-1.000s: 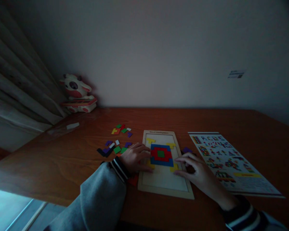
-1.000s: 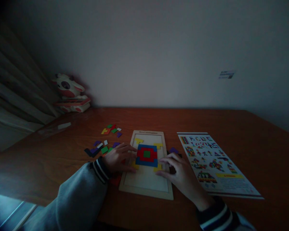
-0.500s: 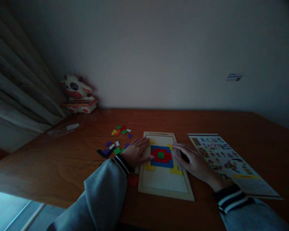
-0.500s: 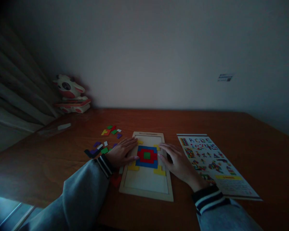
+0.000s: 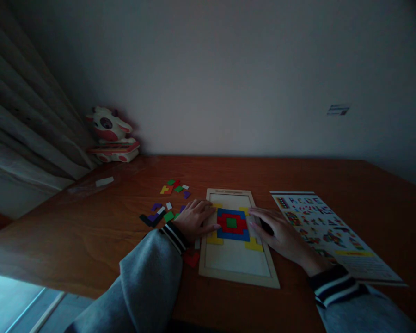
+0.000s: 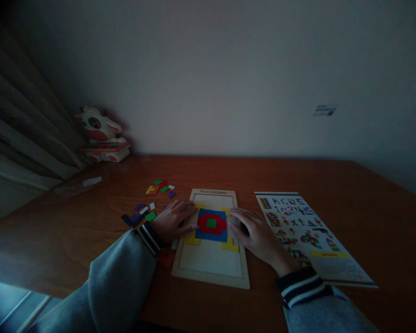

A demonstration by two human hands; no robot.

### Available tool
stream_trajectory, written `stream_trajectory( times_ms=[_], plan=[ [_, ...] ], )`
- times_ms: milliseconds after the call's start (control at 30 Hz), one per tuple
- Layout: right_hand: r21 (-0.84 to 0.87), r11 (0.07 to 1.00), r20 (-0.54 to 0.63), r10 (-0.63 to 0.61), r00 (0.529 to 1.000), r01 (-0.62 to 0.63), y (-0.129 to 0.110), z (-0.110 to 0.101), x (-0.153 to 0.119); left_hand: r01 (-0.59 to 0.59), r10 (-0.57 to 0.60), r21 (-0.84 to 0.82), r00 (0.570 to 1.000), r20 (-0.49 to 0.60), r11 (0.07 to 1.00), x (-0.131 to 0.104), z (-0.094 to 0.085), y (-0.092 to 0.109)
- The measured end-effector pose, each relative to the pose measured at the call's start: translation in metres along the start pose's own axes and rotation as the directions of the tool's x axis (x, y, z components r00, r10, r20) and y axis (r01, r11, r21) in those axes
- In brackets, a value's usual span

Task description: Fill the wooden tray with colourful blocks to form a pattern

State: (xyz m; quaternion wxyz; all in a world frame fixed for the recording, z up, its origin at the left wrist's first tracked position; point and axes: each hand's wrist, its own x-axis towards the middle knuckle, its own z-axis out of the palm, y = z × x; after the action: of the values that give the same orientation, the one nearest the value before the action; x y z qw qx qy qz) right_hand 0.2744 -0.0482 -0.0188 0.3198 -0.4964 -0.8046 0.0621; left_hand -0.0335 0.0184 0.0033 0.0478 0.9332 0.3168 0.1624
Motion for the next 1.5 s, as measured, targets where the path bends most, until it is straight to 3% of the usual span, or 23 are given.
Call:
stream_trajectory(
  times_ms=[467,700,900,1167,1500],
  plan=[
    [0.019,1.000,0.019,-0.005,1.000,0.005,0.001,0.000,0.001,0.000,0.000,-0.015,0.999,0.035,1.000,-0.001,-0.005,0.002],
    [0.042,0.999,0.045,0.021,0.999,-0.023,-0.004,-0.006,-0.005,-0.098,0.097,-0.055,0.995,-0.020,0.994,-0.008,-0.012,0.000],
    [0.096,0.995,0.131,0.008,0.991,-0.021,-0.014,-0.019,-0.015,-0.103,0.101,-0.072,0.994,-0.039,0.992,-0.013,-0.014,-0.002],
    [0.090,0.995,0.207,0.020,0.978,-0.039,-0.019,-0.022,-0.018,-0.116,0.110,-0.115,0.992,-0.058,0.987,-0.013,-0.014,0.000],
    [0.097,0.995,0.192,0.012,0.981,-0.032,-0.019,-0.020,-0.017,-0.235,0.221,-0.200,0.971,-0.093,0.951,-0.012,-0.018,0.005]
  ],
)
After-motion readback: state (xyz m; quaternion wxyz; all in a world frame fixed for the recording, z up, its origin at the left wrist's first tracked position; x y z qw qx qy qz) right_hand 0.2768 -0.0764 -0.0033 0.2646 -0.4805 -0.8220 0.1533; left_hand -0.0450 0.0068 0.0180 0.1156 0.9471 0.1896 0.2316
